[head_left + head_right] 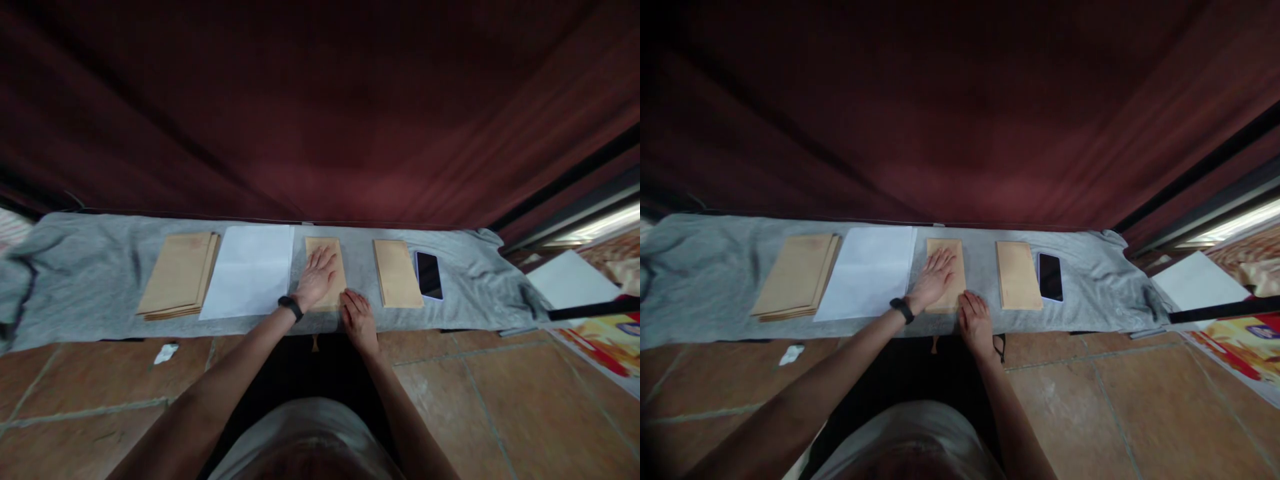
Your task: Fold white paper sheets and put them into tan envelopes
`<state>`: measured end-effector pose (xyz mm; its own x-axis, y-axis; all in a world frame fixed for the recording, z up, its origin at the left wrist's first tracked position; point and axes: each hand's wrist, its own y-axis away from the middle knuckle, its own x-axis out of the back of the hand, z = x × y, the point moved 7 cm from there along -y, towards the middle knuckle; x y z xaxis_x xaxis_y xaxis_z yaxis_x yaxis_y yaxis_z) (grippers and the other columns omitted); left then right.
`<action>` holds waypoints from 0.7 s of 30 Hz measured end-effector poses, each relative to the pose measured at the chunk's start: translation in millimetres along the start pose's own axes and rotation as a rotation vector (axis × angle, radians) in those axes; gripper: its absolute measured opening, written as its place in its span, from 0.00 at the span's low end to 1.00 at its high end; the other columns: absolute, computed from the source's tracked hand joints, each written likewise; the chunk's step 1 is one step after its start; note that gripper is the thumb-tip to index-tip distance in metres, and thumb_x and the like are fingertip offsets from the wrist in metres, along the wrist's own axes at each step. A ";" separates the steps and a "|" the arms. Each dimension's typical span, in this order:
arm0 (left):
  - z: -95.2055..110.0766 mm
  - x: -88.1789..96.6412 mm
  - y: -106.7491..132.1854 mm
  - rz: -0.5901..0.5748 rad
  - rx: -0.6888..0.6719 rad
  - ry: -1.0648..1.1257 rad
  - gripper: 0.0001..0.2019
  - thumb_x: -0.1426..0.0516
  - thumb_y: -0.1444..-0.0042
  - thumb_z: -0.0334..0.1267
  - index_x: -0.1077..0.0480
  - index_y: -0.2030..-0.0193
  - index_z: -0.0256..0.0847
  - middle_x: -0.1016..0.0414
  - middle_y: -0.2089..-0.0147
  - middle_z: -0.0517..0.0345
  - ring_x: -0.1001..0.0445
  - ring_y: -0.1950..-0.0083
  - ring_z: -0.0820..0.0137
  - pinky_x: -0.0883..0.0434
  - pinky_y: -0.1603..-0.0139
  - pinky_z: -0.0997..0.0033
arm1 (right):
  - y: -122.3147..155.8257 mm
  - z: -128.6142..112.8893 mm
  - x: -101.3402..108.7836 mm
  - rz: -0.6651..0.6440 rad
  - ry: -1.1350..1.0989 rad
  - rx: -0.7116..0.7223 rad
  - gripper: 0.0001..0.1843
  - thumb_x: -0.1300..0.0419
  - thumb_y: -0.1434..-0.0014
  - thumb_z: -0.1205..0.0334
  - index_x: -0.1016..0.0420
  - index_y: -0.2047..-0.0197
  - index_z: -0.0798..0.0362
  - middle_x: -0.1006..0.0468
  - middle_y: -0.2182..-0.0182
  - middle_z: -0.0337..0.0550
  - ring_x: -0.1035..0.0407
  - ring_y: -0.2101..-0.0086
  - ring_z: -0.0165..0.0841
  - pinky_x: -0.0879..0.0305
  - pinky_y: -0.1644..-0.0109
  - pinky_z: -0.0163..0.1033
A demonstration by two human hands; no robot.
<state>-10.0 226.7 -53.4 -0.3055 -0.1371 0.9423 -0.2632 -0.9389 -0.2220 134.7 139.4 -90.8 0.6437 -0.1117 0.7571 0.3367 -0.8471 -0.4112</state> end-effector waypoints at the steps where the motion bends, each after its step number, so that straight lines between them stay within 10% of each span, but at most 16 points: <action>1: -5.8 -6.0 -11.4 -0.026 -0.005 -0.012 0.25 0.53 0.32 0.41 0.40 0.31 0.39 0.46 0.25 0.49 0.52 0.24 0.55 0.49 0.26 0.48 | -0.2 -0.7 0.3 0.001 -0.002 0.004 0.22 0.51 0.31 0.66 0.32 0.36 0.52 0.28 0.41 0.52 0.34 0.41 0.41 0.38 0.35 0.55; 11: -50.8 -42.1 -62.9 -0.166 -0.082 0.022 0.27 0.59 0.30 0.46 0.45 0.28 0.41 0.47 0.25 0.52 0.54 0.24 0.59 0.56 0.26 0.50 | 0.8 -1.2 -0.9 0.008 -0.011 0.013 0.23 0.49 0.32 0.67 0.34 0.35 0.50 0.28 0.41 0.52 0.35 0.40 0.41 0.39 0.35 0.58; 21: -45.5 -56.0 -61.2 -0.206 -0.218 0.024 0.28 0.61 0.30 0.46 0.49 0.26 0.42 0.50 0.24 0.56 0.54 0.24 0.65 0.62 0.25 0.56 | 3.6 4.4 -5.1 -0.033 -0.047 0.008 0.25 0.51 0.35 0.69 0.35 0.36 0.51 0.28 0.40 0.50 0.37 0.39 0.41 0.42 0.34 0.59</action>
<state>-18.4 306.3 -104.0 -0.2463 0.0596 0.9674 -0.5116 -0.8557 -0.0775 135.7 139.3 -98.4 0.6638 -0.0591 0.7456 0.3634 -0.8458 -0.3906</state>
